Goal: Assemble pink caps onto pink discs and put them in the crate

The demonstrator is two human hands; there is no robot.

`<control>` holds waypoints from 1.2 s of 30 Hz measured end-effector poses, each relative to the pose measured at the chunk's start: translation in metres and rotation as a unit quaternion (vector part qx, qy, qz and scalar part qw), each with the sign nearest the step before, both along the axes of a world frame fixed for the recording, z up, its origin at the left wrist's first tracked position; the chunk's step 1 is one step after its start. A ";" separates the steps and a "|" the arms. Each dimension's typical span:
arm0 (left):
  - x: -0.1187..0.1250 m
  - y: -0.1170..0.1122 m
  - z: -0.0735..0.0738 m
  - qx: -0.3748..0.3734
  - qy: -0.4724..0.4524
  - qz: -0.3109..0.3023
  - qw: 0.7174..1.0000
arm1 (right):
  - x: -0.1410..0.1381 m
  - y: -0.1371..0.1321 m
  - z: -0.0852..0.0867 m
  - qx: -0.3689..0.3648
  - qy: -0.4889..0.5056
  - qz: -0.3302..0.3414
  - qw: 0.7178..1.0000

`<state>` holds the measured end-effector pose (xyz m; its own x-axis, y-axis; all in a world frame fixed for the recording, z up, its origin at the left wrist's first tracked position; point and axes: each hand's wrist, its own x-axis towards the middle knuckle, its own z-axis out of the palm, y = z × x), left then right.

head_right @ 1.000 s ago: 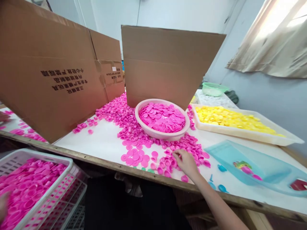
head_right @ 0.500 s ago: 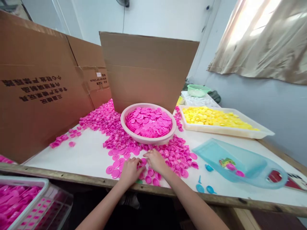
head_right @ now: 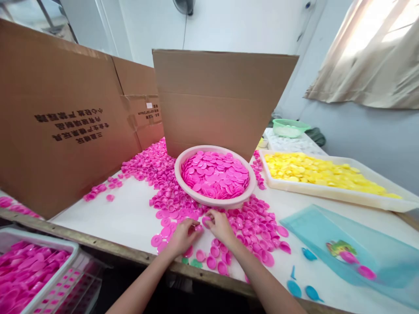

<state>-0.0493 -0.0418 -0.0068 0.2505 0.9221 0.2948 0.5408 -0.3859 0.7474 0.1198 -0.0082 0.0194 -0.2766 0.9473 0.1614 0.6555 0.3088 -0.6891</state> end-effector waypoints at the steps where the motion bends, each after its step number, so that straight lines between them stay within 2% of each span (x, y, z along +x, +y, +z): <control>1: 0.004 0.001 -0.001 -0.006 0.008 -0.015 1.000 | 0.004 -0.002 0.000 -0.024 0.043 -0.019 0.999; 4: 0.009 0.000 -0.006 -0.017 0.031 -0.029 0.999 | 0.012 -0.008 -0.003 -0.129 0.143 -0.029 0.981; 7: 0.008 -0.002 -0.010 -0.029 0.014 -0.014 0.999 | 0.011 -0.011 -0.007 -0.214 0.178 -0.001 0.961; 15: 0.009 -0.004 -0.012 -0.080 -0.020 -0.007 0.997 | -0.014 0.003 -0.005 -0.328 0.045 0.018 0.944; 20: 0.000 0.001 -0.001 -0.117 -0.032 -0.058 0.991 | -0.017 0.005 -0.002 -0.355 0.022 0.002 0.935; 21: 0.000 0.005 0.003 -0.123 -0.013 -0.044 0.991 | -0.017 0.005 -0.002 -0.358 0.025 0.001 0.933; 23: 0.005 0.015 0.008 -0.105 0.052 0.034 0.993 | -0.017 0.004 -0.001 -0.369 0.022 -0.002 0.929; 25: 0.015 0.023 0.011 -0.046 0.127 0.120 0.984 | -0.016 0.006 0.000 -0.386 0.010 -0.002 0.922; 26: 0.020 0.026 0.010 -0.019 0.156 0.143 0.977 | -0.015 0.008 0.001 -0.398 0.002 0.005 0.917; 28: 0.029 0.030 0.006 0.006 0.199 0.154 0.968 | -0.014 0.011 0.002 -0.422 -0.010 0.025 0.906; 33: 0.034 0.030 -0.005 0.003 0.250 0.147 0.957 | -0.010 0.020 0.001 -0.460 -0.025 0.085 0.883; 35: 0.034 0.031 -0.006 -0.003 0.259 0.138 0.956 | -0.008 0.022 -0.001 -0.462 -0.025 0.098 0.881; 36: 0.034 0.031 -0.005 -0.009 0.262 0.135 0.956 | -0.007 0.023 -0.001 -0.444 -0.016 0.094 0.891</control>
